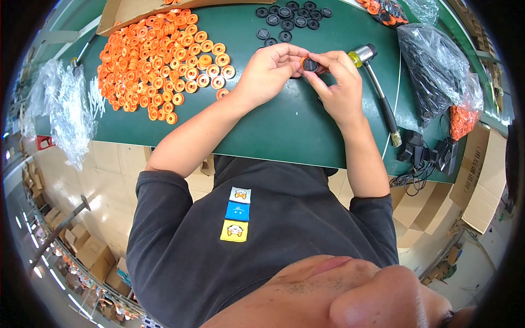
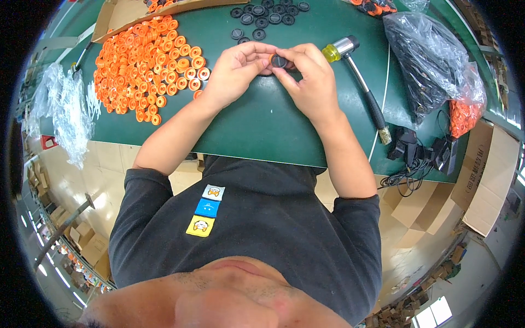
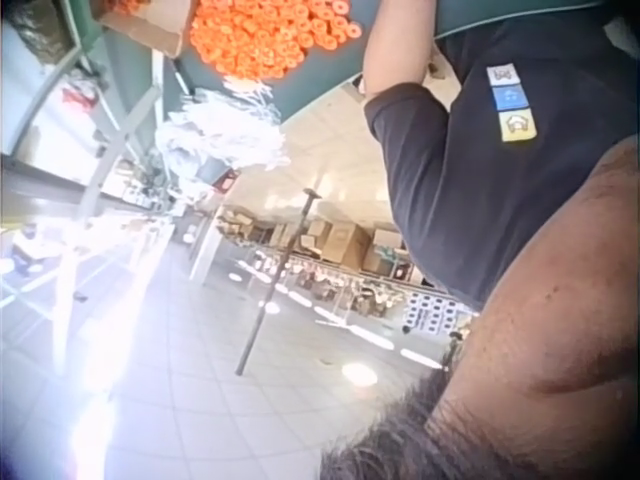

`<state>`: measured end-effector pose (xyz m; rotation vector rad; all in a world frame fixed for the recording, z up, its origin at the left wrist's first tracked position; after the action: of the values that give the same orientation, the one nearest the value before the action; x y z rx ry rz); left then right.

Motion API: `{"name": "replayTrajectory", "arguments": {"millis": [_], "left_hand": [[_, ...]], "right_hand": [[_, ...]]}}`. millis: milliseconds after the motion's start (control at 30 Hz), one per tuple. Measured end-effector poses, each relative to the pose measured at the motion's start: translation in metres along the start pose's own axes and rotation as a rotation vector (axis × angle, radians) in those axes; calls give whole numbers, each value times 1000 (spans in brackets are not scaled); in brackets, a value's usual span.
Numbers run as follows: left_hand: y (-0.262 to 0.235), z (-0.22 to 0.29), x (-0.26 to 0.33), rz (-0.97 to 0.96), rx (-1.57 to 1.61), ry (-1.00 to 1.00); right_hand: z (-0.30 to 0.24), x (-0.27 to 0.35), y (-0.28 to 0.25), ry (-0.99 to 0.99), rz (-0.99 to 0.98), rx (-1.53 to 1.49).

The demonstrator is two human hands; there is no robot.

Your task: The person assembles circular components by inserting orange rings into black plastic caps by hand and tapping them with a small mallet.

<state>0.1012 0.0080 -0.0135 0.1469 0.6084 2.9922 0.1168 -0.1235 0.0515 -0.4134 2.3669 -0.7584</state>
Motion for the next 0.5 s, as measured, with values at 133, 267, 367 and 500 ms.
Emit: {"name": "replayTrajectory", "arguments": {"millis": [133, 267, 367, 500], "left_hand": [[0, -3, 1, -10, -76, -49], [-1, -5, 1, 15, -89, -57], [-3, -7, 0, 21, -116, -58], [1, -1, 2, 34, -105, -44]], "right_hand": [[-3, 0, 0, -8, -8, 26], [-2, 2, 0, -3, 11, 13], [-2, 1, -1, 6, 12, 21], [-1, 2, -1, 3, -21, 31]]}}
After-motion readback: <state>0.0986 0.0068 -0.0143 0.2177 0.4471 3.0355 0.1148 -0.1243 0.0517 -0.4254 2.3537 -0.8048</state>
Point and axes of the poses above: each hand's wrist, its own x-axis away from the middle knuckle, its own y-axis out of the palm, z = x × y, the point moved 9 cm from there along -x, towards the middle knuckle, and after that the axes turned 8 degrees about x, right-handed, at the moved point
